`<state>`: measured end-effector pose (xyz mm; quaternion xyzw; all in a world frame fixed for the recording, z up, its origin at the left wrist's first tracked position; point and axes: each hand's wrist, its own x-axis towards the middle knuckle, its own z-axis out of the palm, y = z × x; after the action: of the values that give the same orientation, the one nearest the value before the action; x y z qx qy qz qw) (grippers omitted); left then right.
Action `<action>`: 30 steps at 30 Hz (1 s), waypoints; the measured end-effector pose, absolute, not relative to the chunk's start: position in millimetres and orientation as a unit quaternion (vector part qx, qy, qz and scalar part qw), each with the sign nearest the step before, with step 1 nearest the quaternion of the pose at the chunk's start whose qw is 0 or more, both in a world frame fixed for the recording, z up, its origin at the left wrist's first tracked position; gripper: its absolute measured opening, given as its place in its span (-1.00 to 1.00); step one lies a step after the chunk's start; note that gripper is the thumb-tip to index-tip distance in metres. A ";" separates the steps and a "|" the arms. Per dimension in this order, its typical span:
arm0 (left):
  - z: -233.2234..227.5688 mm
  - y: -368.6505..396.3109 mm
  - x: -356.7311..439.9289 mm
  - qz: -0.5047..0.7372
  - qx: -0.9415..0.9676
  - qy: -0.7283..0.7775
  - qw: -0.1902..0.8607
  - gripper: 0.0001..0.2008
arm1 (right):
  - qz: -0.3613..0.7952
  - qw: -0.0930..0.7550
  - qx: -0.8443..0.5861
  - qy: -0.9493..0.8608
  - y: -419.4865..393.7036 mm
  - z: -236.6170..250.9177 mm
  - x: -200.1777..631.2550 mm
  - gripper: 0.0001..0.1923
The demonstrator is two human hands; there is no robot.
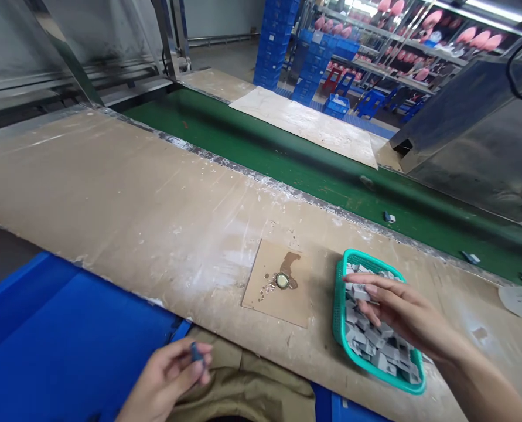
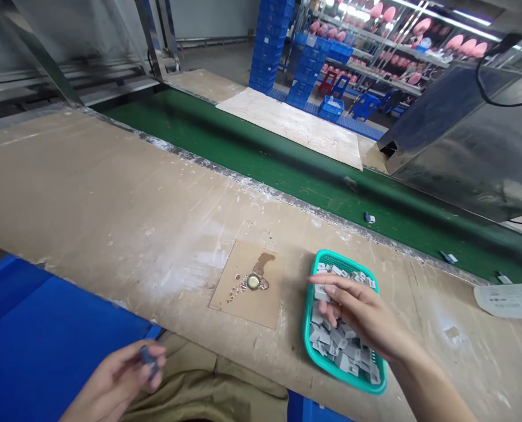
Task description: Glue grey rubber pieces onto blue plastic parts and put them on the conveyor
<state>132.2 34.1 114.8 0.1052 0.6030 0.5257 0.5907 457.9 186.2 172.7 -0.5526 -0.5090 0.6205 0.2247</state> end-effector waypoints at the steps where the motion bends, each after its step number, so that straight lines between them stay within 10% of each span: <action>1: 118.8 44.5 145.4 0.526 0.106 0.581 0.612 -0.63 | 0.638 0.224 -0.548 -0.492 179.7 173.1 447.2 -0.66; 8: 110.1 88.0 219.6 0.567 0.154 0.447 0.674 -0.76 | 0.663 0.155 -0.472 -0.560 146.0 173.7 379.0 -0.74; 30: 95.2 82.6 179.8 0.574 0.073 0.456 0.676 -0.73 | 0.228 0.113 -0.458 -0.852 191.5 124.3 360.3 -0.75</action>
<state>179.8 82.6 95.2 0.0730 0.4563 0.5737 0.6763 360.3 191.5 124.3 -0.4576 -0.8518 0.2285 0.1132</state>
